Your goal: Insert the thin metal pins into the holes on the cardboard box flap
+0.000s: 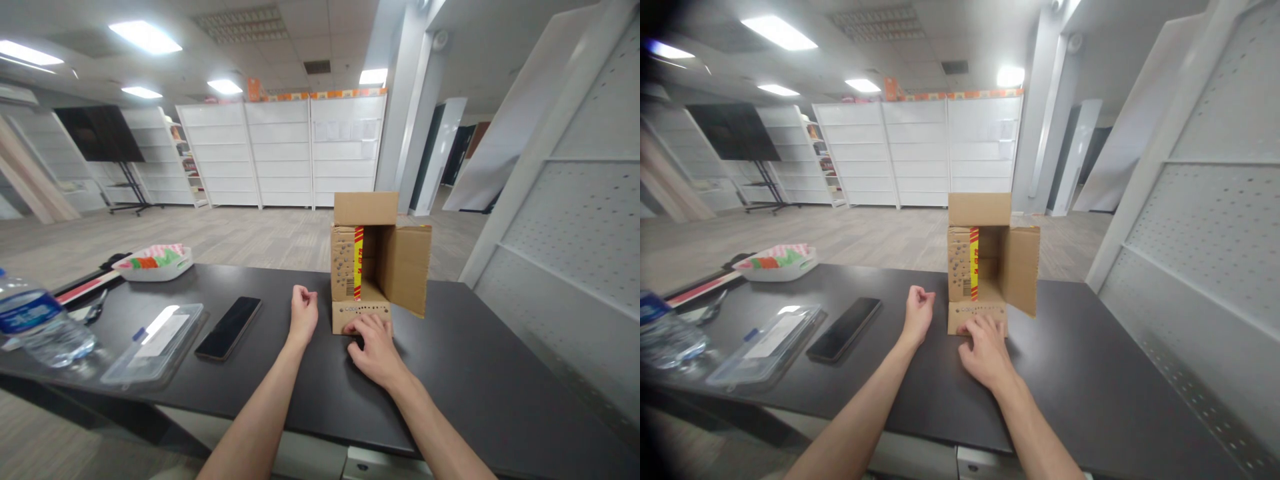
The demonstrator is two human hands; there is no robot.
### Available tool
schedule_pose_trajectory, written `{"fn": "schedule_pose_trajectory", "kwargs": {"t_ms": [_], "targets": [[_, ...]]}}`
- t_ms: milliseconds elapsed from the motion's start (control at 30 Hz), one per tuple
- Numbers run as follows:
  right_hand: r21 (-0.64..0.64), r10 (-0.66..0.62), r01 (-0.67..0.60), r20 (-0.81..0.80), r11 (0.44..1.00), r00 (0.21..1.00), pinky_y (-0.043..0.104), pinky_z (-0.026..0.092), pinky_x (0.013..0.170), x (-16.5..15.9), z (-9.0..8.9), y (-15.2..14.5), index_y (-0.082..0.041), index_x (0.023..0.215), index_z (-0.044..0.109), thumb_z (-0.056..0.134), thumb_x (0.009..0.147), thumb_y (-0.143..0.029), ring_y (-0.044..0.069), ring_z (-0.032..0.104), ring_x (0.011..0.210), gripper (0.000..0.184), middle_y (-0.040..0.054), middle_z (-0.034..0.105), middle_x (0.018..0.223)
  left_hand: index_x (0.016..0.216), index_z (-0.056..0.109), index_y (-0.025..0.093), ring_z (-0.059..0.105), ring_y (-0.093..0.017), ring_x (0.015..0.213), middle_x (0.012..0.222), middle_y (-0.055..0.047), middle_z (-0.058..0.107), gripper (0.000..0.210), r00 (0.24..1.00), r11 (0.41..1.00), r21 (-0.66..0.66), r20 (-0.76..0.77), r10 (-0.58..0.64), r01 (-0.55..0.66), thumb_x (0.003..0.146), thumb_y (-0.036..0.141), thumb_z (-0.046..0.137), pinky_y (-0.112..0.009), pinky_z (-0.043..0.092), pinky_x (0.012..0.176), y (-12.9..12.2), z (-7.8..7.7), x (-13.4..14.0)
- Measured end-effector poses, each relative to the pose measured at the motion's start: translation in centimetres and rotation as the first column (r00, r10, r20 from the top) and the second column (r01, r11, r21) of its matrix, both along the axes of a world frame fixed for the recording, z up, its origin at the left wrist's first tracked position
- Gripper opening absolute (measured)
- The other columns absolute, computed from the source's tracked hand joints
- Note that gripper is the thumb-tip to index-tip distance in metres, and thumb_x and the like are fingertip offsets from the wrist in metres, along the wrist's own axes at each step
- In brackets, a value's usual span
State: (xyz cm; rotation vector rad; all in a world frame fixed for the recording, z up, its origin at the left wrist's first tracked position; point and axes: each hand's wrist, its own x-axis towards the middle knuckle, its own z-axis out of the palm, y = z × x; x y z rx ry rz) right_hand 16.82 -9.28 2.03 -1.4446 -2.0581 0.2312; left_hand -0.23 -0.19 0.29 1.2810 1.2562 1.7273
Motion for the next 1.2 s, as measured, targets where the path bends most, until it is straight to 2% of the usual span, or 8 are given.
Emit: {"fn": "schedule_pose_trajectory", "kwargs": {"t_ms": [333,700,867,1200], "targets": [[0.007,0.023,-0.023,0.023,1.0,0.999,0.036,0.028,0.082,-0.2,0.0,-0.1,-0.024,0.087,0.061,0.053,0.078,-0.019,0.022,0.047,0.094,0.013,0.0023,0.061,0.092,0.077,0.035,0.02,0.034,-0.008,0.06,0.069,0.005,0.034,0.02,1.0,1.0,-0.002,-0.002,0.0,0.0,0.081,0.019,0.054,-0.02,0.03,0.058,-0.1,0.1,0.0],[0.002,0.132,-0.132,0.033,0.991,0.991,0.035,0.028,0.082,-0.2,0.1,-0.4,-0.024,0.087,0.061,0.048,0.07,-0.007,0.021,0.046,0.095,0.028,0.0017,0.058,0.094,0.076,0.033,0.02,0.033,-0.008,0.059,0.069,0.006,0.033,0.021,1.0,1.0,0.0,0.0,-0.005,0.005,0.081,0.021,0.054,-0.02,0.029,0.058,0.0,0.0,0.0],[-0.004,0.194,-0.194,0.083,0.981,0.978,0.036,0.029,0.082,-0.6,0.7,-0.9,-0.023,0.082,0.059,0.044,0.073,-0.005,0.02,0.044,0.095,0.025,0.0018,0.057,0.094,0.077,0.033,0.02,0.033,-0.008,0.06,0.069,0.006,0.032,0.02,1.0,1.0,0.003,0.0,-0.01,0.01,0.081,0.022,0.053,-0.021,0.029,0.058,0.0,0.0,0.0],[0.042,0.184,-0.195,0.184,0.98,0.966,0.035,0.03,0.079,-0.9,1.0,-1.1,-0.022,0.08,0.052,0.043,0.077,-0.004,0.02,0.043,0.09,0.021,0.0007,0.054,0.092,0.077,0.033,0.021,0.033,-0.008,0.06,0.069,0.006,0.033,0.021,1.0,1.0,-0.002,0.01,-0.011,0.011,0.08,0.022,0.054,-0.021,0.03,0.059,-0.1,0.1,0.0]]}}
